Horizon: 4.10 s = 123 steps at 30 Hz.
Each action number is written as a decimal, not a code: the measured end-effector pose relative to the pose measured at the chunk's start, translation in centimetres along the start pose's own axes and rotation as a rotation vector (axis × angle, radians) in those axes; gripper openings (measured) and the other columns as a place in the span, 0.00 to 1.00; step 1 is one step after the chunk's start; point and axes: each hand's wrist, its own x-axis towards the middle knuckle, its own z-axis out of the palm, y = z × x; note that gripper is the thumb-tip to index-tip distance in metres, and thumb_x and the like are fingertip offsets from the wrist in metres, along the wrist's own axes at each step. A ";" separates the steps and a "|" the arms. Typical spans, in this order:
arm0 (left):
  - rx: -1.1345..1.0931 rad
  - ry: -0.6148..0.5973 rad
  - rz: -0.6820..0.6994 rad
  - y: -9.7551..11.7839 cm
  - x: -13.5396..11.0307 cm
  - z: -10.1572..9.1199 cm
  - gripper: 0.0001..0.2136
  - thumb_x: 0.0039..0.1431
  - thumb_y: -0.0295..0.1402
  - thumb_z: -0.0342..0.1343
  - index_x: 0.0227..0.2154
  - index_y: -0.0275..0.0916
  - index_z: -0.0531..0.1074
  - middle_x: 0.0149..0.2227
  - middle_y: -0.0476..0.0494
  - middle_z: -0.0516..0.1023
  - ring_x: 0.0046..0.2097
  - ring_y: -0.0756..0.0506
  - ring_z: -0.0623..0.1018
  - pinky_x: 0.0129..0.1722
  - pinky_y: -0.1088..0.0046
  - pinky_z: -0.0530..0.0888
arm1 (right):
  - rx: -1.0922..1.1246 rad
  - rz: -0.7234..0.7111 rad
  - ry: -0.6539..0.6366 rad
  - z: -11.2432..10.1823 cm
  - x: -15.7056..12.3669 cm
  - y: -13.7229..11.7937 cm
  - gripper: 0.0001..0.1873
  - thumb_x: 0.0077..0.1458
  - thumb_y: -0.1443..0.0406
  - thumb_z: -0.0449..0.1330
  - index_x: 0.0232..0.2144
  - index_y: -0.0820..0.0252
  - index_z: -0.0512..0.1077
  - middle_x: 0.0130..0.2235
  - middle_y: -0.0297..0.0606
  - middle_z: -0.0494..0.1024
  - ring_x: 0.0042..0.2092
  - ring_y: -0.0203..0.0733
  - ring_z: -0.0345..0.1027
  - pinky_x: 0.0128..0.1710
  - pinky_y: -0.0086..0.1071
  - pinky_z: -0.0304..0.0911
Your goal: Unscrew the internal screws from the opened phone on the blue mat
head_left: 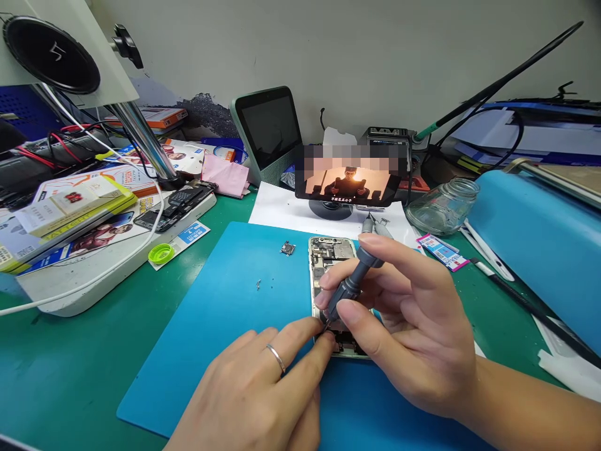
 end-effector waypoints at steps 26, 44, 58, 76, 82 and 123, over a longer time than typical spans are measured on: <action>0.041 0.080 0.010 0.4 0.9 -0.3 0.17 0.68 0.25 0.51 0.54 0.39 0.80 0.57 0.47 0.83 0.40 0.45 0.87 0.39 0.68 0.87 | -0.032 -0.017 0.115 0.0 0.0 0.0 0.35 0.67 0.76 0.59 0.66 0.35 0.64 0.48 0.36 0.78 0.43 0.41 0.80 0.38 0.36 0.83; 0.071 -0.019 -0.029 0.0 0.1 -0.1 0.21 0.71 0.26 0.49 0.64 0.39 0.69 0.65 0.42 0.77 0.49 0.46 0.86 0.42 0.69 0.84 | -0.050 0.037 0.097 -0.1 0.3 0.2 0.33 0.68 0.75 0.57 0.66 0.35 0.64 0.46 0.35 0.76 0.39 0.40 0.75 0.32 0.35 0.78; 0.105 -0.064 -0.114 0.2 0.0 -0.4 0.23 0.72 0.29 0.48 0.67 0.39 0.63 0.68 0.39 0.74 0.53 0.44 0.85 0.48 0.70 0.84 | -0.069 0.035 0.103 -0.1 0.2 0.3 0.32 0.68 0.75 0.57 0.65 0.37 0.63 0.44 0.34 0.76 0.39 0.37 0.73 0.30 0.29 0.74; 0.085 -0.095 -0.098 0.2 0.0 -0.3 0.24 0.73 0.29 0.48 0.70 0.38 0.63 0.68 0.36 0.73 0.53 0.45 0.86 0.46 0.71 0.85 | -0.080 -0.003 0.049 -0.1 0.2 0.2 0.33 0.67 0.76 0.59 0.65 0.37 0.63 0.43 0.34 0.75 0.39 0.38 0.72 0.34 0.31 0.75; 0.151 -0.047 0.013 -0.7 -0.6 0.6 0.24 0.71 0.27 0.49 0.69 0.39 0.66 0.66 0.34 0.75 0.49 0.44 0.87 0.41 0.72 0.85 | -0.152 -0.048 0.059 -0.1 0.1 0.3 0.33 0.67 0.76 0.59 0.66 0.42 0.62 0.44 0.37 0.76 0.40 0.39 0.75 0.37 0.34 0.77; 0.166 -0.036 0.022 -0.8 -0.5 0.9 0.24 0.71 0.26 0.51 0.67 0.40 0.69 0.66 0.32 0.75 0.46 0.43 0.87 0.40 0.70 0.85 | -0.128 -0.002 0.038 -0.1 0.1 0.6 0.33 0.68 0.75 0.58 0.67 0.40 0.60 0.43 0.36 0.76 0.38 0.38 0.74 0.28 0.29 0.74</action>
